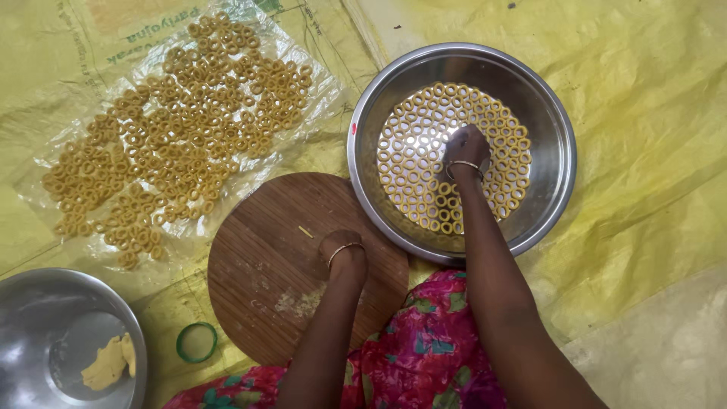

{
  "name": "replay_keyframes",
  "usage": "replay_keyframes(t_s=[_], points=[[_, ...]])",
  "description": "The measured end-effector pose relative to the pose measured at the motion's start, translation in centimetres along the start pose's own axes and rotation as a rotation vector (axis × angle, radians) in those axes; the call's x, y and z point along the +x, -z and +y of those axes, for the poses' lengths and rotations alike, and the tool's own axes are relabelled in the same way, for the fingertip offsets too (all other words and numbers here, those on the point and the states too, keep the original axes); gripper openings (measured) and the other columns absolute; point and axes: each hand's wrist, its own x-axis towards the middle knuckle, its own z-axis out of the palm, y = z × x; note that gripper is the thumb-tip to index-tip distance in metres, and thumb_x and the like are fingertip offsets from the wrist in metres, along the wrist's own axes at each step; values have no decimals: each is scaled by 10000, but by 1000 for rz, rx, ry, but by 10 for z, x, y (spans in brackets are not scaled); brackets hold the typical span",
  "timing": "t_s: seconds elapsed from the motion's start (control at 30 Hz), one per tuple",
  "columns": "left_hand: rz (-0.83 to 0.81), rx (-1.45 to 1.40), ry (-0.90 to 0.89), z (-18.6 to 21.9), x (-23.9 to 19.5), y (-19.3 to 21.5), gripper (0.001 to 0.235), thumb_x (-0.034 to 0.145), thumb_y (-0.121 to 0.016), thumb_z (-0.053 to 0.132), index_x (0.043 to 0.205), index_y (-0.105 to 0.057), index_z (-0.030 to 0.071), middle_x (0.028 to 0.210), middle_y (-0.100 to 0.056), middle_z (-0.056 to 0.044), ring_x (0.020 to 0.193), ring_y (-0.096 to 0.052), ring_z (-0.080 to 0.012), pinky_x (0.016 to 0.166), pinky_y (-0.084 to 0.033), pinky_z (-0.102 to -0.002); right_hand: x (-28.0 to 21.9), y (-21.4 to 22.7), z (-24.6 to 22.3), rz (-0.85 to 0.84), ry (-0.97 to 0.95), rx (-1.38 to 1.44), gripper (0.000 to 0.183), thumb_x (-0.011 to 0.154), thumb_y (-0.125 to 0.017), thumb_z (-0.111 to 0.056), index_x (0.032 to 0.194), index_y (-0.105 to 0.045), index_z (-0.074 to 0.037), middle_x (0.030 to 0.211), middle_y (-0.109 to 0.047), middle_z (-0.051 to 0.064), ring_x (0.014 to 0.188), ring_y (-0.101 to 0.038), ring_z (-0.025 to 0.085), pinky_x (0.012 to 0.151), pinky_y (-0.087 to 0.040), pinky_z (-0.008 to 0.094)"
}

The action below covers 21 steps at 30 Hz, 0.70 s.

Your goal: The person sits on a yellow tarp and rolls small pieces of yellow dough into thin ropes on a wooden board. They then shape the ropes into small rings and place them into a metal bowl. The person repeats this process throughout the video.

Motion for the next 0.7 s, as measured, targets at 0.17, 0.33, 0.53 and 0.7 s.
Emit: replay_keyframes(t_s=[0.17,0.33,0.53,0.7], points=[[21,66,-36,1,-7,6,215,926,-701,118,1113,-802,150,1135,-777,-67,983,-767,-277,595,-605,-429,-2,1,-1,14,14,-10,69,841,-689,-100,827,-742,-141,873,-756,117,821,-726,349,717,-561,446],[-36,49,-12,1,-16,16,222,913,-721,135,1121,-796,145,1129,-773,-61,968,-767,-273,588,-599,-433,4,10,-5,24,-5,32,146,836,-659,-54,878,-752,-157,896,-762,116,848,-732,339,740,-567,436],[-10,17,-3,-1,-21,20,204,932,-696,137,1101,-810,160,1113,-784,-53,959,-771,-264,601,-596,-423,-2,25,6,-230,-74,12,89,834,-712,-136,845,-775,-197,860,-766,97,818,-740,284,745,-578,408],[-34,-5,12,0,-22,23,197,933,-693,146,1094,-805,166,1101,-775,-42,957,-773,-257,619,-597,-434,-13,8,28,-334,37,-95,97,826,-691,-171,882,-770,-178,873,-770,99,849,-741,254,804,-581,398]])
